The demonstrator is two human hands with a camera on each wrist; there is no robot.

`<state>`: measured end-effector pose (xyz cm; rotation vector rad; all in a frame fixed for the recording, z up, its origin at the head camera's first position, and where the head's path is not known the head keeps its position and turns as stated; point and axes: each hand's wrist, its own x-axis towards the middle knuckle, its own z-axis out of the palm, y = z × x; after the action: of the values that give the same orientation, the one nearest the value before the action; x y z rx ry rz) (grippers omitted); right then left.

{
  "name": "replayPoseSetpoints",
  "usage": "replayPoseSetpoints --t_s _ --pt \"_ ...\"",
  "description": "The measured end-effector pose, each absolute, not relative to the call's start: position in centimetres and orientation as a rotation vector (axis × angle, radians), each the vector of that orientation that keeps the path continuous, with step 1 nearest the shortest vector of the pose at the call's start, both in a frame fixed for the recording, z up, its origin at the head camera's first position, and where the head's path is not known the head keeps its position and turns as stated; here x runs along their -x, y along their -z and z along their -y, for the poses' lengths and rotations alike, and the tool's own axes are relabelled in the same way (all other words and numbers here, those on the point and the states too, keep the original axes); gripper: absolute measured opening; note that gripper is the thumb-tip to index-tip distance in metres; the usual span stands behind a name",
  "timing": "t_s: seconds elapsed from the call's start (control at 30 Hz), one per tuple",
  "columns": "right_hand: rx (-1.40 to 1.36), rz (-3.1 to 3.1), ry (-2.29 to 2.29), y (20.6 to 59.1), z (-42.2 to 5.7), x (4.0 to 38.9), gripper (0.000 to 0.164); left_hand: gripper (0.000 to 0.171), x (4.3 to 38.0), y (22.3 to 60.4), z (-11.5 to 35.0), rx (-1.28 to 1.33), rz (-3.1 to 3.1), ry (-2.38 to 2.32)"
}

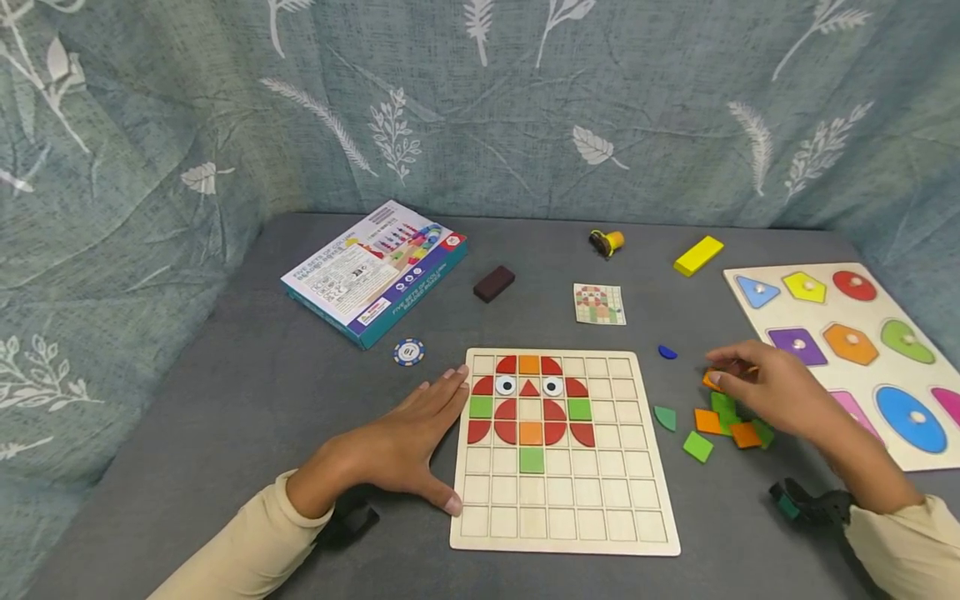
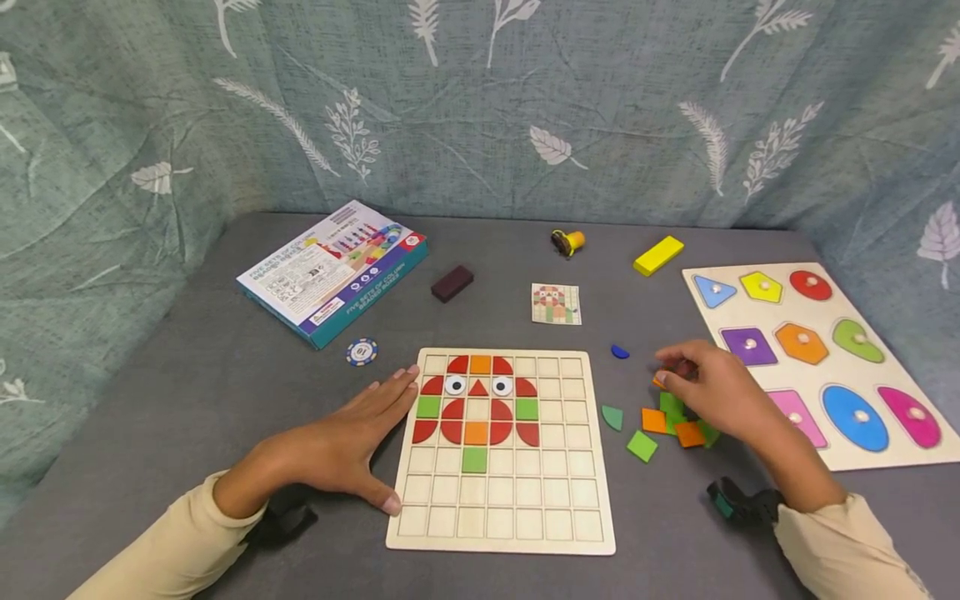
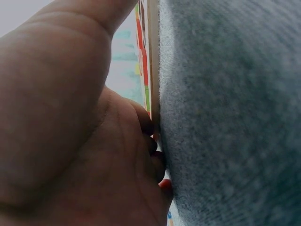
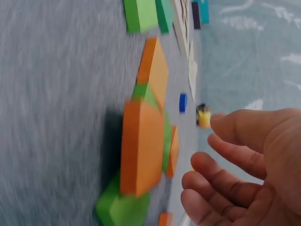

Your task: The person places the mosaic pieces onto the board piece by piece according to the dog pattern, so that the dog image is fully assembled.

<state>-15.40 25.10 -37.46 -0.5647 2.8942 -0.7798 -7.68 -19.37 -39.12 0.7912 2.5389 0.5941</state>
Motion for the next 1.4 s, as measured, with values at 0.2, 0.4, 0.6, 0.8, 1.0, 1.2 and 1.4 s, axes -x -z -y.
replayPoseSetpoints --t_s 0.2,0.4,0.6,0.8,1.0,1.2,1.4 --pt "0.525 -2.859 0.766 37.8 -26.1 16.2 0.029 0.134 7.7 39.1 19.3 -0.784 -2.534 -0.598" --pt "0.485 -2.849 0.744 38.1 -26.0 16.5 0.031 0.134 7.6 39.1 19.4 -0.780 -2.534 -0.599" --pt "0.507 -2.854 0.722 38.2 -25.6 16.6 0.027 0.135 7.6 39.2 19.5 -0.812 -2.551 -0.605" --pt "0.517 -2.841 0.669 38.2 -25.3 16.7 0.025 0.135 7.6 39.2 19.5 -0.808 -2.554 -0.605" --pt "0.494 -2.828 0.661 38.1 -24.9 16.6 0.024 0.135 7.6 39.2 19.5 -0.801 -2.547 -0.608" --pt "0.473 -2.825 0.681 37.7 -24.5 16.4 0.015 0.134 7.6 39.1 19.4 -0.799 -2.547 -0.612" --pt "0.533 -2.862 0.679 37.3 -24.2 16.2 0.012 0.134 7.5 39.1 19.5 -0.807 -2.553 -0.608"
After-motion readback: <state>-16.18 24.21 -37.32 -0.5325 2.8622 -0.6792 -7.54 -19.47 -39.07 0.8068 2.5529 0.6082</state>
